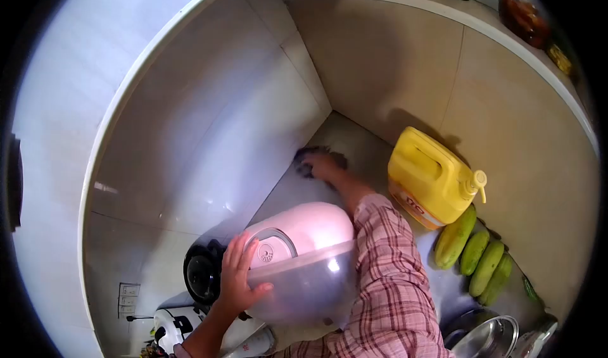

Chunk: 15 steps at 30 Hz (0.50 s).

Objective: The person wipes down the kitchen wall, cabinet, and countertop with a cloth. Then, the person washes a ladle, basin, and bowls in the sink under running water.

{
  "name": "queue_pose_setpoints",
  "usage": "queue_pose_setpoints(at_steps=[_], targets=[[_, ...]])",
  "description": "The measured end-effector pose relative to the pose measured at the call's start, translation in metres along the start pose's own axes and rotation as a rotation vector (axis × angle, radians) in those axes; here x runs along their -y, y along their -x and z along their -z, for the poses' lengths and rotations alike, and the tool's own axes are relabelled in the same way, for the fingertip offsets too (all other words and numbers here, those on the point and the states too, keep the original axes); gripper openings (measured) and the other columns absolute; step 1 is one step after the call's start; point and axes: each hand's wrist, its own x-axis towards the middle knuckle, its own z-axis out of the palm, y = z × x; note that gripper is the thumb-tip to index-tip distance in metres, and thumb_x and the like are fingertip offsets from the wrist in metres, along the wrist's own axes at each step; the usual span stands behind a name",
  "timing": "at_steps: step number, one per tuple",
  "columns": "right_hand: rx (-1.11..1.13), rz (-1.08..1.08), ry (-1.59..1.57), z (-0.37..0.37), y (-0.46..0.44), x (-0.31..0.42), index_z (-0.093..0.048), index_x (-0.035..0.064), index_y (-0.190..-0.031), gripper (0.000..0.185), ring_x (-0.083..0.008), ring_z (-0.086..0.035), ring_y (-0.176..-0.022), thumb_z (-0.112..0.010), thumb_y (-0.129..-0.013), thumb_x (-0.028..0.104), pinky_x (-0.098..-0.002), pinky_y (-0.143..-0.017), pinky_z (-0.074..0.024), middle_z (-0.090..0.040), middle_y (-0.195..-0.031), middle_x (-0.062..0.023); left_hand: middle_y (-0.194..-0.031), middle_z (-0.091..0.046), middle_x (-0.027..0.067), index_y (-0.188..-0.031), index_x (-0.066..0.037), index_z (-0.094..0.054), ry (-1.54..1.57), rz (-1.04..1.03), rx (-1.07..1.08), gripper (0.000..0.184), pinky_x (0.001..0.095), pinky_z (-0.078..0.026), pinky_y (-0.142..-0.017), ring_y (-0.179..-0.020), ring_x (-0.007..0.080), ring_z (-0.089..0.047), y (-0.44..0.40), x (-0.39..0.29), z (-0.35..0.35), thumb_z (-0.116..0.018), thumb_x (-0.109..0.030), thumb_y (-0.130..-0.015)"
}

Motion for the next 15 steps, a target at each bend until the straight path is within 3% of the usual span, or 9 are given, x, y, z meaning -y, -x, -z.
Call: queue_pose_setpoints(at_steps=[5,8,11,15], targets=[[0.283,0.227,-0.382,0.017,0.089,0.039,-0.074,0.0108,-0.098,0.034,-0.0276,-0.065,-0.106,-0.061,-0.068,0.000,-0.0342,-0.092,-0.0497,-0.070,-0.113,-0.0093,-0.145,-0.039,0.0231,-0.137,-0.003,-0.049,0.022,-0.006,0.020,0.089,0.0571,-0.030,-0.105,-0.130,0.0458,-0.038,-0.001,0.004,0.003,-0.071,-0.060,-0.071],[0.348,-0.025,-0.331,0.035,0.127,0.029,-0.075,0.0097,-0.094,0.032,-0.0274,-0.067,-0.101,-0.063,-0.066,-0.001,-0.0324,-0.087,-0.0510,-0.072,-0.108,-0.0092,-0.146,-0.039,0.0222,-0.137,-0.005,-0.049,0.045,-0.020,0.047,0.089,0.0571,-0.029,-0.105,-0.132,0.0446,-0.037,-0.004,0.008,0.006,-0.071,-0.060,-0.071],[0.123,-0.100,-0.290,0.050,0.153,0.023,-0.075,0.0086,-0.088,0.026,-0.0281,-0.067,-0.096,-0.064,-0.067,-0.002,-0.0344,-0.085,-0.0516,-0.073,-0.098,-0.0089,-0.146,-0.039,0.0214,-0.138,-0.007,-0.049,0.043,-0.030,0.071,0.088,0.0573,-0.029,-0.105,-0.133,0.0438,-0.036,0.000,0.004,0.008,-0.072,-0.060,-0.071],[-0.371,-0.245,0.239,0.048,0.136,0.011,-0.070,0.0082,-0.099,0.025,-0.0339,-0.062,-0.097,-0.058,-0.077,0.004,-0.0411,-0.087,-0.0485,-0.067,-0.103,-0.0115,-0.147,-0.038,0.0216,-0.139,-0.007,-0.049,0.032,-0.037,0.069,0.088,0.0554,-0.028,-0.108,-0.134,0.0446,-0.035,0.001,0.000,0.006,-0.068,-0.062,-0.073]])
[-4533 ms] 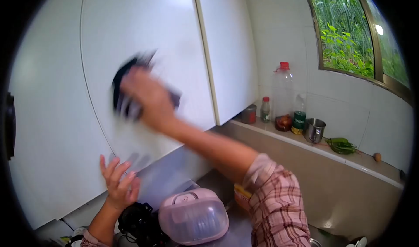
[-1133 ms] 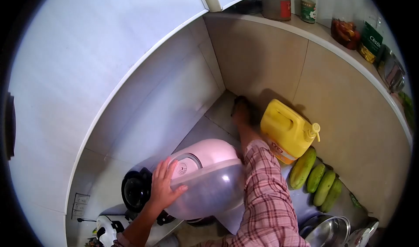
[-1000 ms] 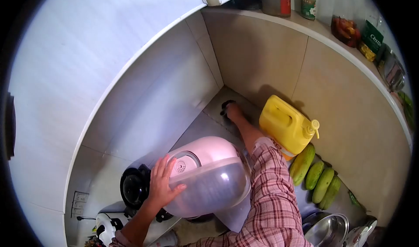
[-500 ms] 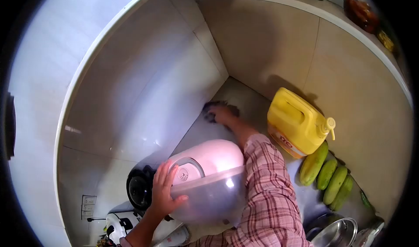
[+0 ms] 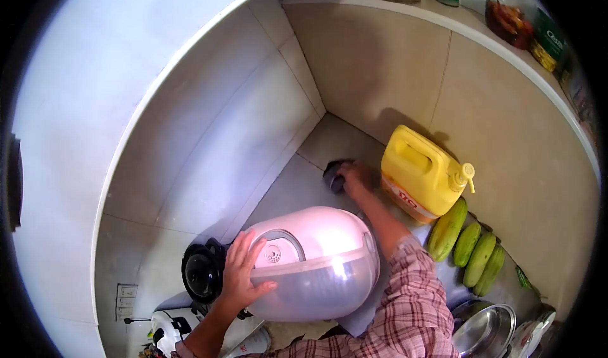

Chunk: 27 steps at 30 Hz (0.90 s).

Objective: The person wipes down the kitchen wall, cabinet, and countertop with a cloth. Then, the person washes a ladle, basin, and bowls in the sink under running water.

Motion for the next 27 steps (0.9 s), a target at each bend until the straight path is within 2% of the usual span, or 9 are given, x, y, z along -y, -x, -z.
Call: queue_pose_setpoints(at_steps=[2,4,8,11,14,16,20,24,27], targets=[[-0.275,-0.059,0.167,0.001,-0.029,-0.002,-0.066,0.0077,-0.106,0.026,-0.0363,-0.058,-0.100,-0.053,-0.083,0.007,-0.0450,-0.089,-0.0462,-0.063,-0.110,-0.0135,-0.148,-0.038,0.0211,-0.138,-0.007,-0.049,-0.001,0.004,-0.008,0.087,0.0556,-0.028,-0.108,-0.135,0.0443,-0.035,0.000,0.000,0.000,-0.069,-0.062,-0.073],[-0.258,-0.279,0.225,-0.006,-0.060,-0.007,-0.063,0.0070,-0.112,0.028,-0.0376,-0.056,-0.106,-0.049,-0.088,0.012,-0.0472,-0.092,-0.0445,-0.057,-0.118,-0.0157,-0.147,-0.039,0.0196,-0.138,-0.010,-0.051,0.015,0.015,-0.023,0.085,0.0579,-0.029,-0.105,-0.134,0.0427,-0.036,0.000,-0.001,0.000,-0.074,-0.057,-0.070],[-0.180,-0.535,0.176,-0.034,-0.120,-0.007,-0.053,0.0016,-0.123,0.039,-0.0367,-0.048,-0.122,-0.055,-0.088,0.018,-0.0484,-0.101,-0.0401,-0.053,-0.127,-0.0180,-0.147,-0.039,0.0190,-0.137,-0.010,-0.051,0.010,0.019,-0.030,0.086,0.0580,-0.029,-0.105,-0.134,0.0417,-0.036,-0.002,0.002,0.001,-0.074,-0.058,-0.070],[0.119,-0.591,0.225,-0.091,-0.161,-0.022,-0.052,0.0050,-0.128,0.044,-0.0358,-0.045,-0.126,-0.058,-0.088,0.022,-0.0521,-0.100,-0.0405,-0.048,-0.134,-0.0202,-0.146,-0.040,0.0189,-0.137,-0.010,-0.052,0.010,0.031,-0.013,0.086,0.0579,-0.029,-0.105,-0.134,0.0415,-0.036,-0.006,0.004,0.002,-0.072,-0.061,-0.070],[0.435,-0.057,0.156,-0.077,-0.169,0.025,-0.051,0.0089,-0.133,0.052,-0.0354,-0.044,-0.128,-0.062,-0.084,0.021,-0.0547,-0.099,-0.0416,-0.041,-0.141,-0.0217,-0.148,-0.039,0.0212,-0.139,-0.007,-0.050,0.015,0.041,0.005,0.089,0.0554,-0.027,-0.110,-0.136,0.0445,-0.034,-0.004,0.003,0.002,-0.066,-0.066,-0.073],[0.404,-0.098,0.187,-0.107,-0.156,0.060,-0.054,0.0135,-0.132,0.052,-0.0355,-0.043,-0.128,-0.066,-0.081,0.017,-0.0548,-0.098,-0.0431,-0.036,-0.148,-0.0178,-0.148,-0.039,0.0212,-0.139,-0.007,-0.050,0.010,0.043,0.003,0.089,0.0553,-0.026,-0.110,-0.136,0.0444,-0.034,-0.004,0.001,0.002,-0.066,-0.065,-0.073],[0.585,0.333,0.041,-0.109,-0.111,0.087,-0.062,0.0189,-0.124,0.050,-0.0354,-0.048,-0.125,-0.070,-0.075,0.014,-0.0496,-0.101,-0.0432,-0.045,-0.144,-0.0095,-0.148,-0.038,0.0209,-0.139,-0.008,-0.050,0.008,0.054,0.001,0.088,0.0554,-0.025,-0.110,-0.136,0.0443,-0.033,-0.003,0.000,0.003,-0.066,-0.064,-0.074],[0.950,1.081,-0.616,-0.112,-0.063,0.135,-0.072,0.0170,-0.105,0.035,-0.0290,-0.055,-0.120,-0.068,-0.071,0.012,-0.0393,-0.101,-0.0440,-0.061,-0.128,-0.0098,-0.148,-0.038,0.0209,-0.139,-0.008,-0.050,0.001,0.053,0.017,0.088,0.0555,-0.025,-0.110,-0.136,0.0444,-0.033,-0.003,-0.001,0.003,-0.067,-0.064,-0.074],[1.079,1.211,-0.751,-0.134,-0.060,0.139,-0.073,0.0189,-0.106,0.033,-0.0315,-0.058,-0.114,-0.066,-0.074,0.015,-0.0413,-0.097,-0.0461,-0.062,-0.126,-0.0108,-0.148,-0.038,0.0210,-0.139,-0.008,-0.049,0.008,0.053,0.022,0.088,0.0553,-0.026,-0.110,-0.136,0.0443,-0.033,-0.002,0.002,0.002,-0.067,-0.064,-0.073]])
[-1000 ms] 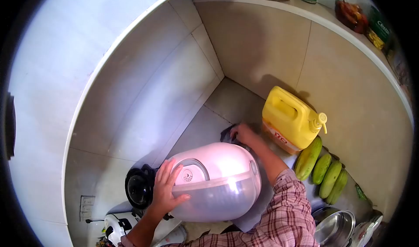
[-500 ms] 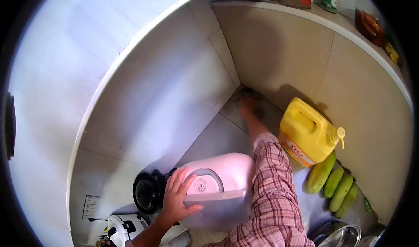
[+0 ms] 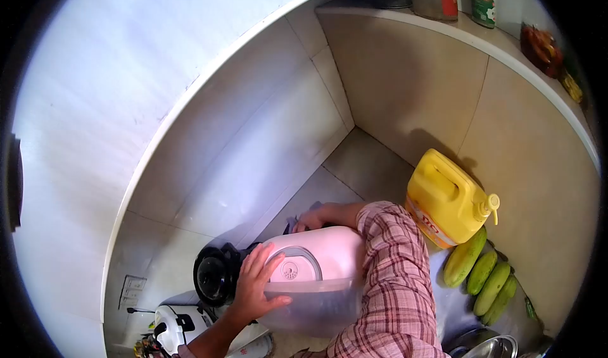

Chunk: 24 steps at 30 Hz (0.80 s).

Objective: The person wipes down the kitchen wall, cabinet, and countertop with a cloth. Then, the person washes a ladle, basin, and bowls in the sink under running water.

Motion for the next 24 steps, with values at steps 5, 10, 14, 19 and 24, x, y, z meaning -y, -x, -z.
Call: queue_pose_setpoints(at_steps=[5,10,14,19,24], targets=[[-0.556,-0.720,0.624,0.052,0.062,0.002,-0.070,0.0133,-0.103,0.028,-0.0344,-0.062,-0.105,-0.062,-0.076,0.007,-0.0401,-0.093,-0.0482,-0.067,-0.116,-0.0109,-0.143,-0.041,0.0204,-0.135,-0.008,-0.053,0.024,0.007,-0.056,0.085,0.0563,-0.029,-0.104,-0.132,0.0420,-0.037,0.003,-0.007,-0.002,-0.072,-0.060,-0.070],[-1.701,-1.039,-0.067,0.105,0.120,-0.094,-0.061,-0.0036,-0.111,0.034,-0.0381,-0.062,-0.100,-0.061,-0.081,0.010,-0.0436,-0.086,-0.0503,-0.063,-0.114,-0.0232,-0.141,-0.042,0.0209,-0.134,-0.008,-0.053,0.008,0.019,-0.055,0.085,0.0564,-0.030,-0.103,-0.131,0.0423,-0.038,-0.001,-0.006,0.000,-0.072,-0.062,-0.071],[-1.750,-1.003,-0.341,0.148,0.073,-0.114,-0.052,-0.0102,-0.120,0.050,-0.0372,-0.059,-0.109,-0.066,-0.078,0.012,-0.0405,-0.095,-0.0477,-0.058,-0.122,-0.0276,-0.146,-0.038,0.0220,-0.136,-0.008,-0.050,0.000,0.039,-0.038,0.090,0.0556,-0.028,-0.107,-0.134,0.0445,-0.034,0.000,-0.005,-0.003,-0.070,-0.065,-0.070],[-1.746,-1.052,0.050,0.199,0.006,-0.011,-0.041,-0.0121,-0.126,0.066,-0.0404,-0.051,-0.121,-0.072,-0.073,0.010,-0.0411,-0.102,-0.0433,-0.051,-0.127,-0.0317,-0.144,-0.040,0.0226,-0.134,-0.007,-0.052,0.013,0.045,-0.022,0.089,0.0558,-0.029,-0.107,-0.133,0.0448,-0.036,-0.005,0.001,-0.001,-0.070,-0.066,-0.070],[-1.835,-0.676,0.630,0.282,0.007,0.070,-0.042,-0.0038,-0.131,0.061,-0.0456,-0.047,-0.117,-0.068,-0.076,0.002,-0.0467,-0.100,-0.0418,-0.047,-0.125,-0.0311,-0.144,-0.041,0.0225,-0.134,-0.007,-0.053,0.034,0.042,-0.031,0.089,0.0554,-0.029,-0.107,-0.132,0.0447,-0.036,-0.006,0.003,-0.001,-0.070,-0.066,-0.070]])
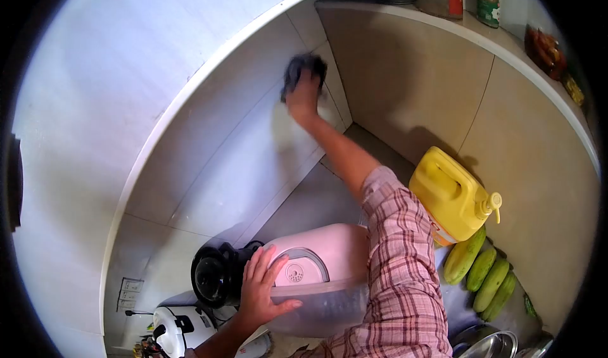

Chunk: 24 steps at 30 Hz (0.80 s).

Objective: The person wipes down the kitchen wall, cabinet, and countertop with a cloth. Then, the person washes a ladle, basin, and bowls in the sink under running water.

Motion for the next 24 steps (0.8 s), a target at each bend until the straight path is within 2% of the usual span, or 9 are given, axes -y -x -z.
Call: queue_pose_setpoints(at_steps=[3,5,8,11,15,16,18,21,24], targets=[[-0.066,0.060,0.156,0.033,-0.028,0.022,-0.042,-0.0001,-0.136,0.066,-0.0454,-0.047,-0.117,-0.064,-0.074,-0.004,-0.0472,-0.100,-0.0416,-0.043,-0.133,-0.0300,-0.144,-0.041,0.0225,-0.134,-0.007,-0.053,-0.008,0.002,-0.001,0.089,0.0555,-0.029,-0.107,-0.132,0.0447,-0.036,0.001,-0.002,0.000,-0.071,-0.065,-0.070],[-0.173,0.269,0.243,0.014,-0.043,-0.054,-0.041,0.0020,-0.139,0.070,-0.0452,-0.046,-0.118,-0.064,-0.074,-0.004,-0.0477,-0.100,-0.0411,-0.041,-0.139,-0.0283,-0.144,-0.041,0.0223,-0.135,-0.008,-0.053,-0.018,0.008,0.010,0.089,0.0556,-0.029,-0.107,-0.132,0.0448,-0.036,0.001,-0.005,-0.001,-0.072,-0.065,-0.069],[-0.058,0.186,0.370,0.029,-0.026,-0.089,-0.040,0.0047,-0.142,0.067,-0.0429,-0.045,-0.123,-0.058,-0.078,-0.002,-0.0477,-0.102,-0.0389,-0.038,-0.146,-0.0242,-0.144,-0.041,0.0216,-0.135,-0.008,-0.052,-0.006,0.020,0.021,0.089,0.0555,-0.029,-0.107,-0.133,0.0448,-0.035,0.002,-0.008,-0.002,-0.073,-0.064,-0.069],[0.072,0.080,0.422,0.045,0.010,-0.119,-0.043,0.0047,-0.140,0.056,-0.0398,-0.047,-0.123,-0.053,-0.084,0.006,-0.0469,-0.103,-0.0391,-0.042,-0.143,-0.0230,-0.145,-0.041,0.0212,-0.136,-0.009,-0.052,-0.034,0.001,-0.014,0.090,0.0558,-0.028,-0.107,-0.133,0.0448,-0.035,0.007,-0.024,0.006,-0.072,-0.064,-0.068],[0.432,-0.142,0.363,0.060,0.065,-0.162,-0.048,0.0047,-0.136,0.046,-0.0357,-0.048,-0.124,-0.046,-0.092,0.016,-0.0458,-0.104,-0.0394,-0.047,-0.139,-0.0214,-0.145,-0.040,0.0212,-0.136,-0.009,-0.052,-0.067,0.002,-0.005,0.090,0.0565,-0.028,-0.107,-0.134,0.0448,-0.035,0.006,-0.032,0.019,-0.072,-0.064,-0.068],[0.470,-0.149,0.372,0.060,0.076,-0.171,-0.049,0.0047,-0.136,0.044,-0.0347,-0.049,-0.124,-0.045,-0.094,0.019,-0.0455,-0.104,-0.0395,-0.048,-0.137,-0.0210,-0.145,-0.040,0.0212,-0.136,-0.009,-0.052,-0.071,-0.003,-0.011,0.090,0.0566,-0.028,-0.107,-0.134,0.0448,-0.035,0.007,-0.034,0.022,-0.073,-0.064,-0.068],[0.327,0.060,0.807,0.032,0.109,-0.229,-0.063,-0.0002,-0.116,0.034,-0.0312,-0.062,-0.107,-0.049,-0.089,0.014,-0.0442,-0.097,-0.0460,-0.064,-0.113,-0.0243,-0.145,-0.040,0.0213,-0.136,-0.009,-0.052,-0.043,-0.006,-0.027,0.089,0.0567,-0.028,-0.107,-0.134,0.0449,-0.035,0.011,-0.023,0.005,-0.073,-0.063,-0.068],[1.004,-0.163,0.709,0.044,0.105,-0.176,-0.069,-0.0028,-0.100,0.029,-0.0342,-0.067,-0.093,-0.055,-0.081,0.014,-0.0453,-0.086,-0.0521,-0.068,-0.098,-0.0246,-0.145,-0.040,0.0214,-0.136,-0.009,-0.052,-0.026,0.015,-0.008,0.088,0.0562,-0.028,-0.107,-0.134,0.0450,-0.035,0.013,-0.018,0.003,-0.073,-0.062,-0.068],[1.054,0.226,0.359,0.000,0.203,-0.169,-0.071,0.0032,-0.100,0.032,-0.0373,-0.068,-0.091,-0.057,-0.072,0.011,-0.0450,-0.081,-0.0537,-0.070,-0.099,-0.0203,-0.145,-0.040,0.0208,-0.136,-0.009,-0.052,0.000,0.008,-0.019,0.088,0.0546,-0.028,-0.108,-0.133,0.0447,-0.035,0.002,-0.013,0.001,-0.075,-0.060,-0.068]])
